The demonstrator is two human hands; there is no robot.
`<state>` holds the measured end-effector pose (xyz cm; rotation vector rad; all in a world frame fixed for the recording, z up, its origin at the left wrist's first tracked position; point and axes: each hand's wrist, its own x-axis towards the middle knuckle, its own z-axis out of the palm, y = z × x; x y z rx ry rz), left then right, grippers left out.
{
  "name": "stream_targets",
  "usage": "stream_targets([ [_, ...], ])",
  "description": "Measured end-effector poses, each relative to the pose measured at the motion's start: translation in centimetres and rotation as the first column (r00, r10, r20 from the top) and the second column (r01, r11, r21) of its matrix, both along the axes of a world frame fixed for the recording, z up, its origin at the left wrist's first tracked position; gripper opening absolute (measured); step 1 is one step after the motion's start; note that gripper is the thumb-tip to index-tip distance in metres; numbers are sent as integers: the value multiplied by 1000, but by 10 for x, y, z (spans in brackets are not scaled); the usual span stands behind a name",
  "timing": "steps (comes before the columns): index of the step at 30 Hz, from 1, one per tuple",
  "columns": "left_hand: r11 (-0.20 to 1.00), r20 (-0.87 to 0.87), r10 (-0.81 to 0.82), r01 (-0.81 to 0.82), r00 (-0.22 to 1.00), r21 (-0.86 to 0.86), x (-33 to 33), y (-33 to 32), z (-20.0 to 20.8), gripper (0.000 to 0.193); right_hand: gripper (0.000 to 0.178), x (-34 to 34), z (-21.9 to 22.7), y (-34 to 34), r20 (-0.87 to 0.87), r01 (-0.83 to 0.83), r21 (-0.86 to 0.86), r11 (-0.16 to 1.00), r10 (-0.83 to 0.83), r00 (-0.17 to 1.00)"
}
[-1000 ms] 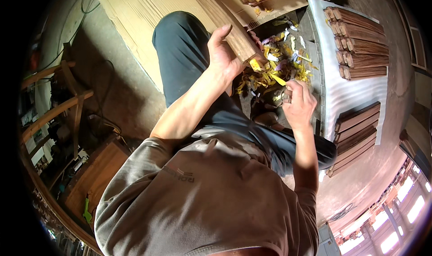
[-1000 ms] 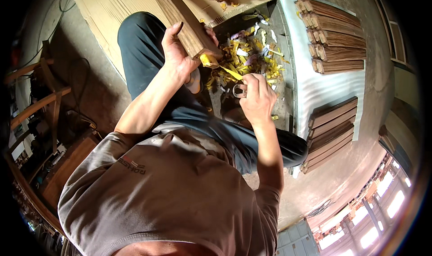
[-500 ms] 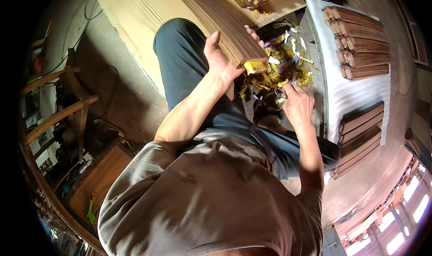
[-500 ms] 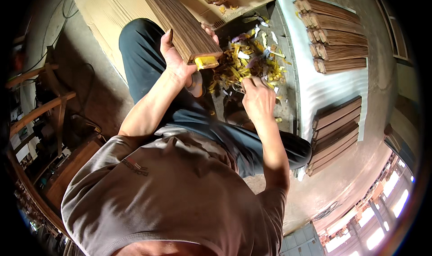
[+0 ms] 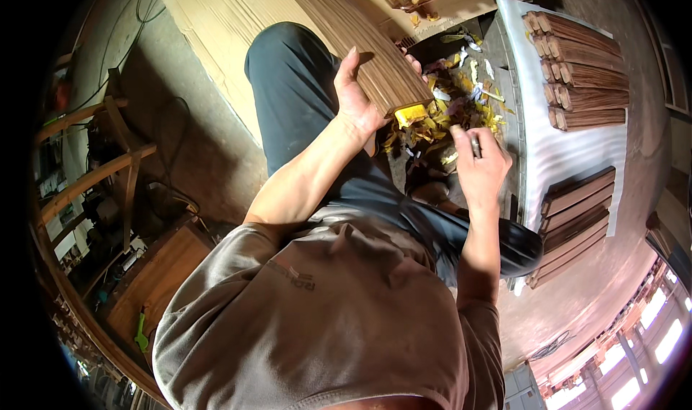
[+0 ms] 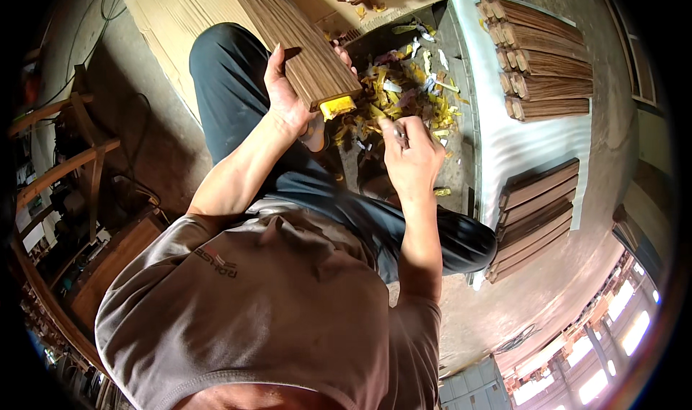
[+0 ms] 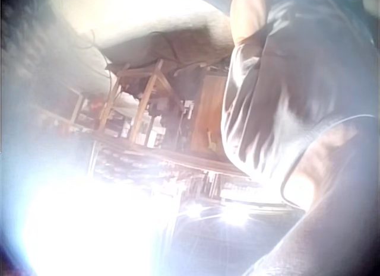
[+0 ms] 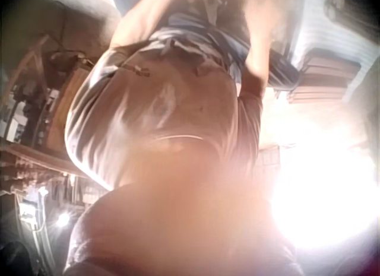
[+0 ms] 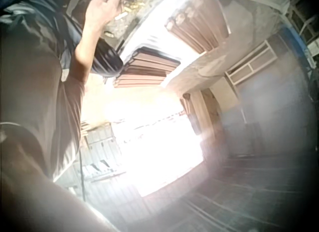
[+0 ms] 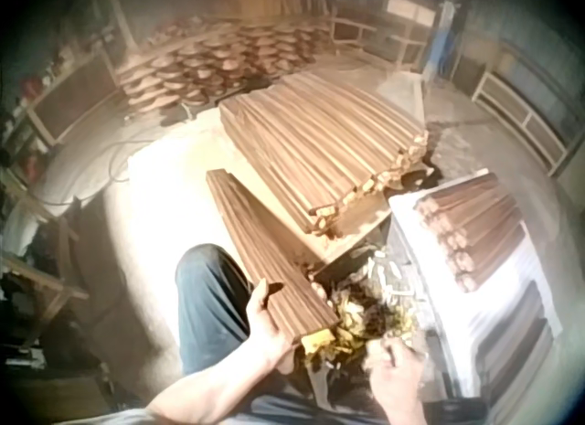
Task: The person sits on the floor and uses a carving knife to shape the ends of wooden slats. They hold each slat in their left hand and carefully shave off wood with the knife in their right hand, creating wood shavings. Finished slats are placed on a nearby white plastic stool.
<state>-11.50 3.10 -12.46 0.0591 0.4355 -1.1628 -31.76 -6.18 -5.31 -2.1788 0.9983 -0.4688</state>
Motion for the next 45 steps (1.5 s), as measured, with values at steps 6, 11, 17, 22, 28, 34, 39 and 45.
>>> stream_targets([
  [6, 998, 43, -7, 4, 999, 63, -3, 0, 3, 80, 73, 1, 27, -15, 357, 39, 118, 992, -79, 931],
  [11, 999, 92, -23, 20, 995, 36, -1, -2, -3, 79, 37, 15, 26, 20, 648, -6, 373, 928, -256, 717],
  [17, 998, 123, -10, 2, 992, 63, -1, 2, -3, 77, 12, 29, 4, 29, 615, -98, 299, 949, -113, 780],
  [22, 997, 130, 18, -28, 991, 76, -2, 1, -4, 77, 12, 30, -1, 25, 566, -133, 109, 985, 49, 823],
  [28, 993, 121, 5, -19, 993, 116, 3, 2, 5, 72, 9, 11, 25, 30, 402, -156, 95, 983, 106, 910],
  [34, 986, 13, 63, -61, 998, -157, 17, -5, 8, 78, 18, -16, 43, 9, 255, -248, -199, 948, 294, 921],
  [39, 997, 128, 27, -17, 991, -78, 17, 1, -1, 80, 31, 25, 24, 7, 146, -329, -451, 830, 432, 890],
  [45, 998, 101, 31, -24, 994, -62, 15, 4, 0, 76, 31, 58, 5, 10, 9, -394, -582, 712, 489, 872],
])
